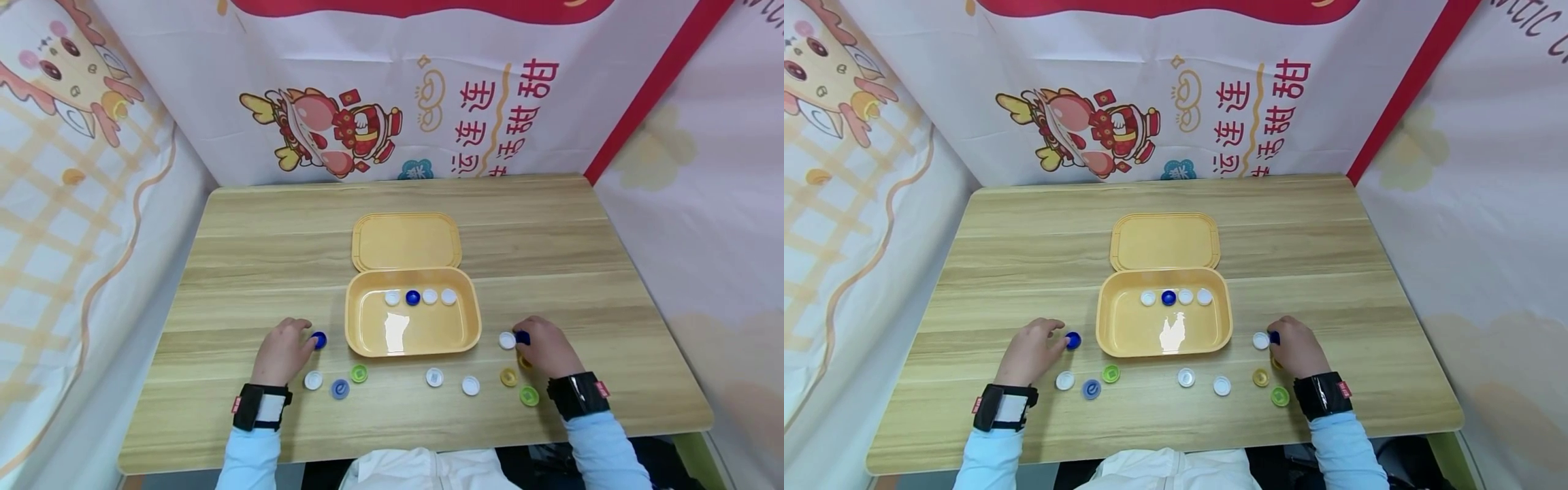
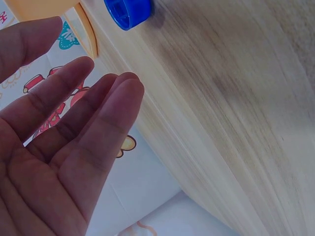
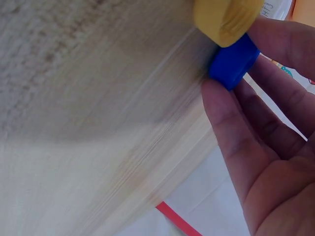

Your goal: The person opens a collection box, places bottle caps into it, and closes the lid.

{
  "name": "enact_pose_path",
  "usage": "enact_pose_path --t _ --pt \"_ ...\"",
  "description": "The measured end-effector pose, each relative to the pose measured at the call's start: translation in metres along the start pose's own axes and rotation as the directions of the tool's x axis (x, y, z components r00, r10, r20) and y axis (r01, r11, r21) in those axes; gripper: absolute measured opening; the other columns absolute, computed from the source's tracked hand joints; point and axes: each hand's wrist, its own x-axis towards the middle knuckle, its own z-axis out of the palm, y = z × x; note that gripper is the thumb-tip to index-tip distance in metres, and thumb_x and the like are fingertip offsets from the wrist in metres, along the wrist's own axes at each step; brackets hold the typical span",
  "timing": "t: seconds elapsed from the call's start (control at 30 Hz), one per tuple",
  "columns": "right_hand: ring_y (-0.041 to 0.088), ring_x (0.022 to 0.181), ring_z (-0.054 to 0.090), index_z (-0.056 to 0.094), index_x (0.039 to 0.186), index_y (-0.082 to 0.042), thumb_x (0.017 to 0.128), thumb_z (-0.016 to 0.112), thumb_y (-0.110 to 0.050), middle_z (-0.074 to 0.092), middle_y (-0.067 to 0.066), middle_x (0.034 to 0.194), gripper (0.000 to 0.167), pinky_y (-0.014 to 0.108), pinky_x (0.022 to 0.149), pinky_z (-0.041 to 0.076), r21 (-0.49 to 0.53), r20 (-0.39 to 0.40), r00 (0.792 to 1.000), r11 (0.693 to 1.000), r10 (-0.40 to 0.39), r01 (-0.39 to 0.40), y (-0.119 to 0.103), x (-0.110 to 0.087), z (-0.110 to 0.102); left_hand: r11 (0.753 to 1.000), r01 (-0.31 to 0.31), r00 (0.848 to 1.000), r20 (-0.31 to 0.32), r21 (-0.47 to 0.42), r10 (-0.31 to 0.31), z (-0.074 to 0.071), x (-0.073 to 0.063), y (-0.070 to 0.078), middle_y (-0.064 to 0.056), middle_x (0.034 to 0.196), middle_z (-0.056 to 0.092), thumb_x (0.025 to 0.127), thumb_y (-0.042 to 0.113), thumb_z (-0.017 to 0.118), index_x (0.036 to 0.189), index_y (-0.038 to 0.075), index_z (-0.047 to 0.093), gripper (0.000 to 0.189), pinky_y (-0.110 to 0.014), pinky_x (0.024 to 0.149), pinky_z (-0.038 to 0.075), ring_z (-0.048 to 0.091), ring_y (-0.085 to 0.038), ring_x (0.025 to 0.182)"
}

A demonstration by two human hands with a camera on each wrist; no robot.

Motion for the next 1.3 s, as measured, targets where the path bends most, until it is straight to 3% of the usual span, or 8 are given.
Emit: enact_pose_path --t 0.43,0.63,0.87,1.13,1.3 --pt "0.034 0.097 0.06 0.069 0.107 0.0 0.085 0.071 -0.003 0.062 0.018 0.106 0.022 0.053 0.083 0.051 0.031 0.005 1.0 0.999 0.018 -0.018 -0.001 0.002 -0.007 1.0 0.021 1.0 0.002 0.007 -0.021 0.0 -0.001 0.001 -0.021 0.106 0.065 0.086 0.016 0.075 0.113 -0.002 0.067 0.033 -0.047 0.081 0.054 0.065 -0.036 0.095" --pt "0.037 0.097 0.061 0.066 0.111 0.004 0.085 0.07 -0.002 0.062 0.02 0.107 0.027 0.054 0.082 0.051 0.027 -0.047 0.998 0.999 -0.041 0.042 -0.007 0.003 -0.02 1.0 0.018 1.0 -0.006 0.008 -0.018 -0.001 -0.002 0.002 -0.021 0.105 0.066 0.085 0.016 0.076 0.112 -0.002 0.067 0.032 -0.047 0.081 0.054 0.065 -0.035 0.094" --pt "0.037 0.1 0.061 0.063 0.116 0.004 0.085 0.072 -0.004 0.061 0.02 0.11 0.034 0.053 0.083 0.052 -0.032 -0.118 0.984 0.991 -0.134 0.131 -0.028 0.007 -0.039 1.0 0.03 1.0 -0.004 0.01 -0.03 -0.002 -0.004 0.002 -0.021 0.106 0.065 0.086 0.016 0.075 0.112 -0.001 0.067 0.033 -0.048 0.081 0.054 0.065 -0.036 0.095" --pt "0.028 0.092 0.064 0.068 0.108 0.001 0.081 0.077 -0.003 0.063 0.014 0.103 0.029 0.043 0.078 0.057 -0.1 -0.182 0.938 0.955 -0.294 0.28 -0.071 0.019 -0.052 0.999 0.031 1.0 -0.005 0.017 -0.031 -0.003 -0.005 0.001 -0.02 0.107 0.066 0.085 0.018 0.076 0.112 0.0 0.068 0.033 -0.047 0.079 0.055 0.065 -0.035 0.094" --pt "0.026 0.087 0.064 0.071 0.101 0.0 0.079 0.079 -0.002 0.065 0.013 0.098 0.024 0.038 0.073 0.058 -0.115 -0.221 0.881 0.908 -0.419 0.403 -0.099 0.027 -0.055 1.0 0.021 1.0 -0.018 0.021 -0.021 -0.001 -0.006 0.001 -0.019 0.107 0.066 0.085 0.019 0.077 0.111 0.001 0.068 0.033 -0.046 0.078 0.055 0.066 -0.034 0.093"
